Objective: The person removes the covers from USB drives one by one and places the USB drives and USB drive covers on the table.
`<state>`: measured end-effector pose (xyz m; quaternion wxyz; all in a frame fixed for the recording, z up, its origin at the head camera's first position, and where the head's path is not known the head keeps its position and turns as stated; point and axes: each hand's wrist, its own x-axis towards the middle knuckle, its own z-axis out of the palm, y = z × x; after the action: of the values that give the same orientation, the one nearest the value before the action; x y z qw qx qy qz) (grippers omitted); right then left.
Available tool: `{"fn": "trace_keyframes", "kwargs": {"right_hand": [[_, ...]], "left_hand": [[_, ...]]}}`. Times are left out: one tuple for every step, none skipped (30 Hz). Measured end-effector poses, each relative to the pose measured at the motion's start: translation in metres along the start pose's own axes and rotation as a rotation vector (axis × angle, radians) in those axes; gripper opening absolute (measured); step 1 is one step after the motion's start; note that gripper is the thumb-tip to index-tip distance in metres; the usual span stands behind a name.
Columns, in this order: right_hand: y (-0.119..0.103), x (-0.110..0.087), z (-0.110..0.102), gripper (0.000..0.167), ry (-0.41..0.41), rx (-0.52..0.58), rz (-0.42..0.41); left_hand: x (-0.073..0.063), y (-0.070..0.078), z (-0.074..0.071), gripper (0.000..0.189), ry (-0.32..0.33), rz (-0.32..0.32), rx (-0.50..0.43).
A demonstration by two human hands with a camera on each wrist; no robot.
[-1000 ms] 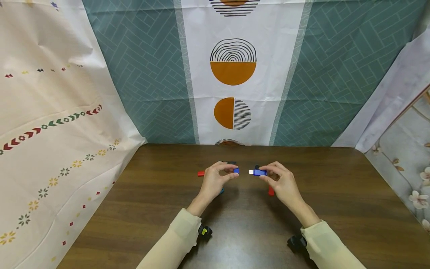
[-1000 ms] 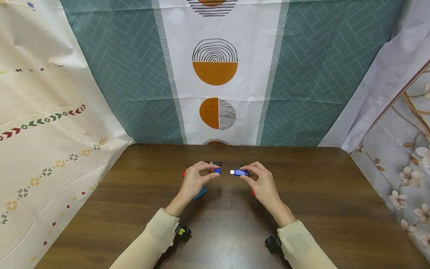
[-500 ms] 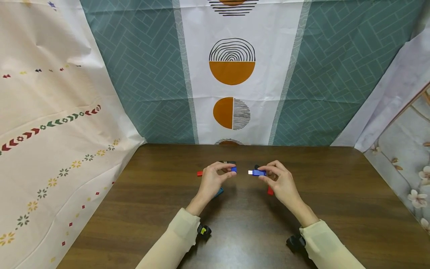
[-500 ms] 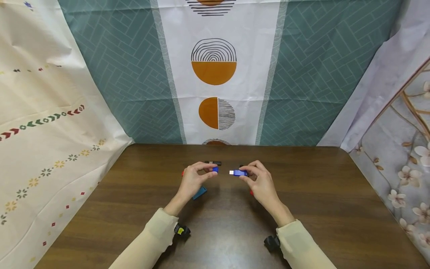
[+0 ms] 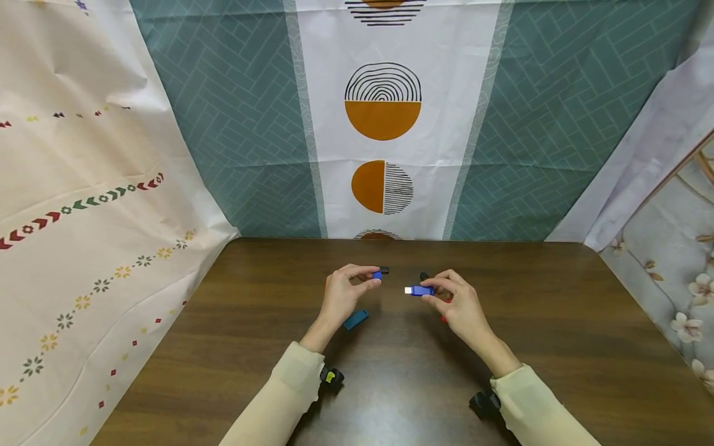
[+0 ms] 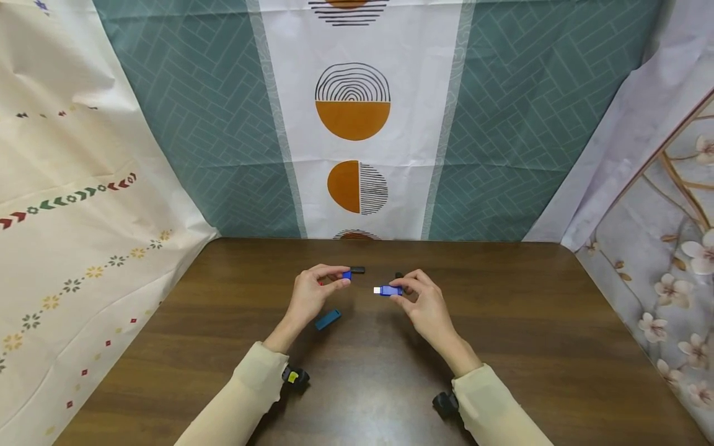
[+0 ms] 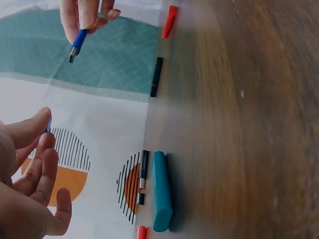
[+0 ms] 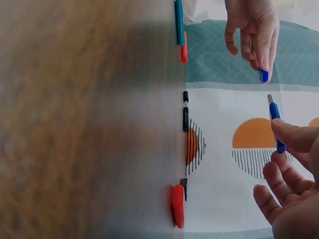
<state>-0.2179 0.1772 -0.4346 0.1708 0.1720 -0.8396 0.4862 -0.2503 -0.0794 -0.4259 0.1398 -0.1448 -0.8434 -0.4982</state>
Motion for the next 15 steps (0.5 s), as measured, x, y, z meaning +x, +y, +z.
{"fn": "trace_keyframes", "kwargs": {"right_hand": [[0.0,0.0,0.0,0.024,0.003,0.0,0.0],[0.0,0.001,0.0,0.024,0.005,-0.001,-0.001],[0.0,0.001,0.001,0.024,0.007,-0.001,-0.004],[-0.001,0.001,0.001,0.024,0.008,-0.001,-0.007],[-0.001,0.002,0.001,0.024,0.009,0.002,-0.009],[-0.002,0.002,0.002,0.024,0.007,0.003,-0.012],[-0.002,0.002,0.002,0.024,0.005,0.005,-0.013],[-0.002,0.003,0.003,0.024,0.005,0.004,-0.013],[-0.002,0.002,0.003,0.024,0.006,0.004,-0.01],[-0.002,0.002,0.003,0.024,0.006,0.003,-0.002],[-0.002,0.002,0.003,0.024,0.007,0.002,0.003],[-0.002,0.002,0.003,0.024,0.007,0.0,0.01],[-0.001,0.002,0.003,0.024,0.005,-0.001,0.016],[-0.001,0.002,0.003,0.024,0.001,0.002,0.022],[-0.001,0.003,0.003,0.023,-0.002,0.01,0.026]], "left_hand": [[0.001,-0.001,0.0,0.025,-0.003,0.003,-0.003],[0.002,-0.001,-0.001,0.024,-0.005,0.006,-0.006],[0.003,-0.001,-0.002,0.024,-0.007,0.006,-0.009],[0.003,-0.002,-0.003,0.024,-0.007,0.008,-0.011],[0.004,-0.002,-0.004,0.024,-0.006,0.007,-0.013],[0.005,-0.003,-0.005,0.023,-0.002,0.006,-0.016],[0.005,-0.003,-0.006,0.024,0.001,0.004,-0.017],[0.005,-0.004,-0.007,0.024,0.005,0.001,-0.015],[0.005,-0.005,-0.009,0.024,0.008,-0.005,-0.013],[0.005,-0.006,-0.01,0.024,0.011,-0.008,-0.009],[0.006,-0.007,-0.011,0.023,0.012,-0.012,-0.011],[0.006,-0.008,-0.011,0.023,0.012,-0.017,-0.01],[0.006,-0.01,-0.012,0.023,0.01,-0.019,-0.009],[0.006,-0.011,-0.012,0.023,0.009,-0.023,-0.007],[0.006,-0.012,-0.013,0.023,0.009,-0.029,-0.002]]}}
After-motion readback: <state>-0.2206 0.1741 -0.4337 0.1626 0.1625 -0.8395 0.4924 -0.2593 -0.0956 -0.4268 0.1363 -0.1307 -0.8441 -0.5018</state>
